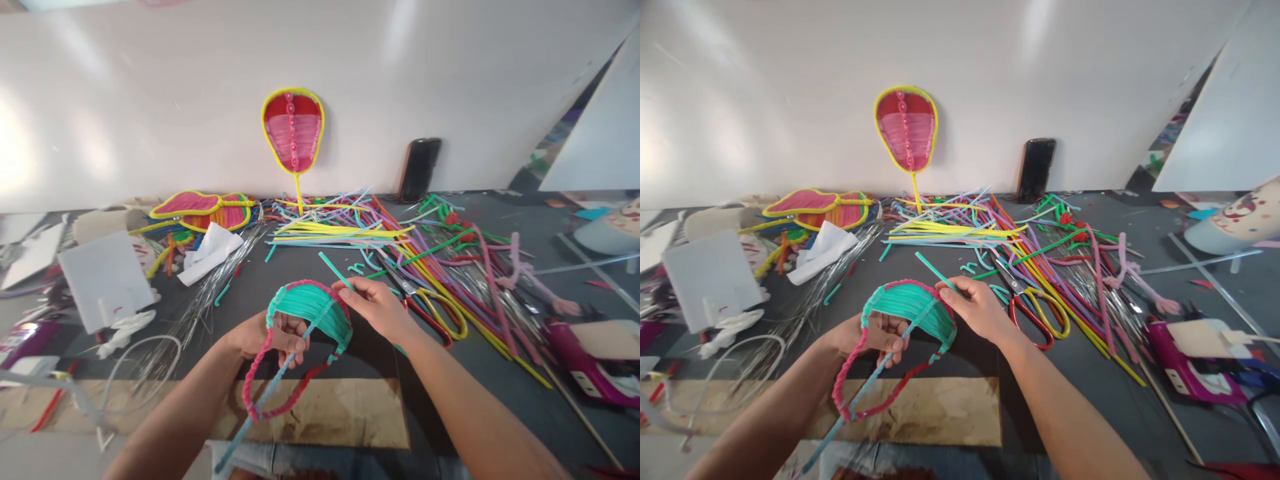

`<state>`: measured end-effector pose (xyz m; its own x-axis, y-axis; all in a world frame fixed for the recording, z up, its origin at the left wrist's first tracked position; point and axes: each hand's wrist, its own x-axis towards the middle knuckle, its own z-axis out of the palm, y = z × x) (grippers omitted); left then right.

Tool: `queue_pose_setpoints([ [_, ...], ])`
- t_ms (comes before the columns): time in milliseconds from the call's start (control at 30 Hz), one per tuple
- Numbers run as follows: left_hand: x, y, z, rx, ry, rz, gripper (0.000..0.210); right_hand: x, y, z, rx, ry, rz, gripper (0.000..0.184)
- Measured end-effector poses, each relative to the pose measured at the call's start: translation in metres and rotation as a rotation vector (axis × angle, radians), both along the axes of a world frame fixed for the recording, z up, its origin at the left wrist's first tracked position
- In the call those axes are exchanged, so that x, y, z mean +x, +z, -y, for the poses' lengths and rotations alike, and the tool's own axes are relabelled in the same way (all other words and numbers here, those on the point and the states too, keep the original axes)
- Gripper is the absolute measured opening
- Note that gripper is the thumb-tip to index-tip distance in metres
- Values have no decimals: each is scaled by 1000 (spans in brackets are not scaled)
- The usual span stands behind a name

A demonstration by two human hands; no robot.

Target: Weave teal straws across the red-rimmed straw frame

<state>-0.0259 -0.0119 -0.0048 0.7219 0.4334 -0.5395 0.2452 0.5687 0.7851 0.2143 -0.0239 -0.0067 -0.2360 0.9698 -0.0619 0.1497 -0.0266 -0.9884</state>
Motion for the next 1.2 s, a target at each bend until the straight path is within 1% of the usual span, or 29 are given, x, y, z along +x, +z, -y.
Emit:
queue_pose_setpoints([
  [167, 0, -2, 2, 13, -4, 20, 22, -3, 3, 3, 0, 15, 76, 27],
  [333, -1, -3, 2, 22, -16, 31, 21, -6, 1, 3, -46, 8, 7, 30],
  [467, -1, -1, 1, -6, 7, 11, 25, 1, -4, -1, -104, -8, -75, 40],
  [567, -1, 0, 0, -10, 45, 15, 26, 6, -6, -3, -137, 47, -84, 39],
  [633, -1, 0, 0, -5, 84, 18, 26, 6, -7, -2, -120, 94, -38, 32],
  [733, -1, -2, 0, 0, 119, 31, 25, 3, -7, -1, -23, 110, 55, 23],
  [833, 0, -3, 1, 0, 134, 50, 26, 1, -6, 0, 50, 109, 108, 20],
  [900, 0, -2, 1, 0, 159, 59, 26, 0, -7, -1, 45, 106, 88, 20],
  [967, -1, 1, 1, -4, 193, 74, 29, 1, -8, -2, 15, 74, 25, 23],
  [1067, -4, 11, 3, 26, 272, 71, 35, 3, -10, -4, -47, -35, -70, 33],
  [1133, -3, 20, 5, 122, 326, 11, 33, 6, -11, -5, -91, -106, -124, 35],
  [1200, 2, 27, 10, 248, 338, -93, 28, 9, -12, -7, -117, -159, -186, 34],
])
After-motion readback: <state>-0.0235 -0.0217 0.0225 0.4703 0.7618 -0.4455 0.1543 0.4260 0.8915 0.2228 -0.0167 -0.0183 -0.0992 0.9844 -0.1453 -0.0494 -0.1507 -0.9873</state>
